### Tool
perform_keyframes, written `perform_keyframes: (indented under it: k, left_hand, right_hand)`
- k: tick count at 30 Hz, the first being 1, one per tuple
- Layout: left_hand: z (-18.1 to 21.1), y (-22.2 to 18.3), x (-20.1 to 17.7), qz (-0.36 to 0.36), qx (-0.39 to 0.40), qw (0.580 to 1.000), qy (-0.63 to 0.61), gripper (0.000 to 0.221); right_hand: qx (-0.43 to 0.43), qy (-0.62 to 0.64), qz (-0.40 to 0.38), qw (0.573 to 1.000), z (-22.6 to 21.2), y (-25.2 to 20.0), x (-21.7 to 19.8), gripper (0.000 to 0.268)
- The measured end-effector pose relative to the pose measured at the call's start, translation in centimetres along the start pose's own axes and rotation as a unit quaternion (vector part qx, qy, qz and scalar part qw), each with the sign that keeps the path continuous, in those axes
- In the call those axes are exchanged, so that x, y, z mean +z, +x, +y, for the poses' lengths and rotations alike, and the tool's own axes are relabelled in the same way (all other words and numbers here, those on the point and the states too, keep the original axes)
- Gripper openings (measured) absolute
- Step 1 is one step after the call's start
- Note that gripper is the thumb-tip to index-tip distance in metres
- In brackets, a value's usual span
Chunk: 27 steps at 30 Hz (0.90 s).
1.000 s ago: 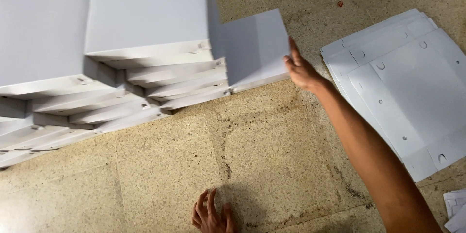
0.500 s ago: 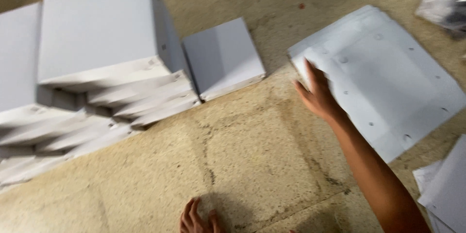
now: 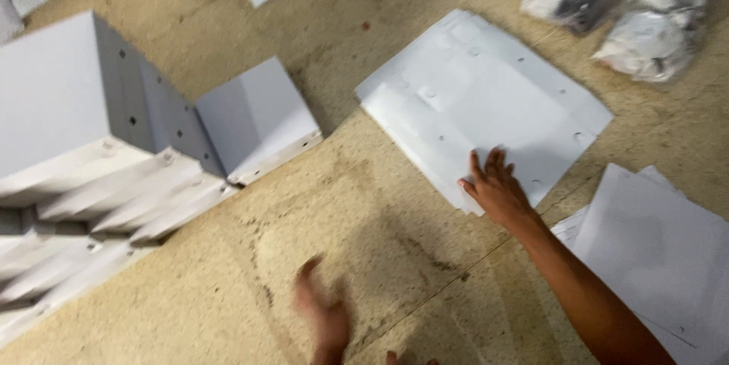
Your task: Assembling cardboard boxes from flat templates by folding along pre-scored lines and tucking tabs.
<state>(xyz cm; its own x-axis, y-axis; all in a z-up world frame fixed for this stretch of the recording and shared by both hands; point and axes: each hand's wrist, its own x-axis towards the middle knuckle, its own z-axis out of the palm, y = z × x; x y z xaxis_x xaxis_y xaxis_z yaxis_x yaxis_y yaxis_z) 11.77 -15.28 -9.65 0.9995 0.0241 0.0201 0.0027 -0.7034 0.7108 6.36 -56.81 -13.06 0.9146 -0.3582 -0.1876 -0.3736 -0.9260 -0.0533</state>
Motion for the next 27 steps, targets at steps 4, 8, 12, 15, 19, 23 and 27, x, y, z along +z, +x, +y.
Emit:
perform_keyframes:
  k: [4,8,12,15,19,23,27]
  left_hand:
    - [12.4,-0.2,7.8,-0.240,0.243,0.933,-0.110,0.063]
    - [13.9,-1.2,18.1,-0.306,0.363,0.862,0.178,0.073]
    - [14.4,-2.5,18.8,-0.242,0.389,0.860,0.222,0.075]
    - [13.5,-2.7,19.1,-0.196,0.440,0.846,0.231,0.073]
    - [14.0,-2.5,19.4,-0.210,0.438,0.844,0.226,0.081]
    - [14.9,-2.3,20.2,-0.181,0.511,0.792,0.282,0.089]
    - [15.6,-2.0,20.5,-0.187,0.497,0.804,0.268,0.093]
  right_hand:
    - [-0.049,-0.100,0.059,0.992,0.8,0.4,1.1,0.072]
    - [-0.066,-0.082,0.074,0.992,2.8,2.3,6.1,0.053]
    - [-0.036,0.006,0.103,0.994,2.7,1.9,5.9,0.037]
    - [-0.052,0.057,0.117,0.990,1.8,0.9,4.6,0.033]
    - [-0.019,0.048,0.152,0.987,0.3,0.1,-0.8,0.010]
    - [0.045,0.213,0.170,0.961,-0.9,-1.7,-5.2,0.005]
    - [0.147,0.372,0.107,0.910,0.3,-2.1,-6.2,0.007]
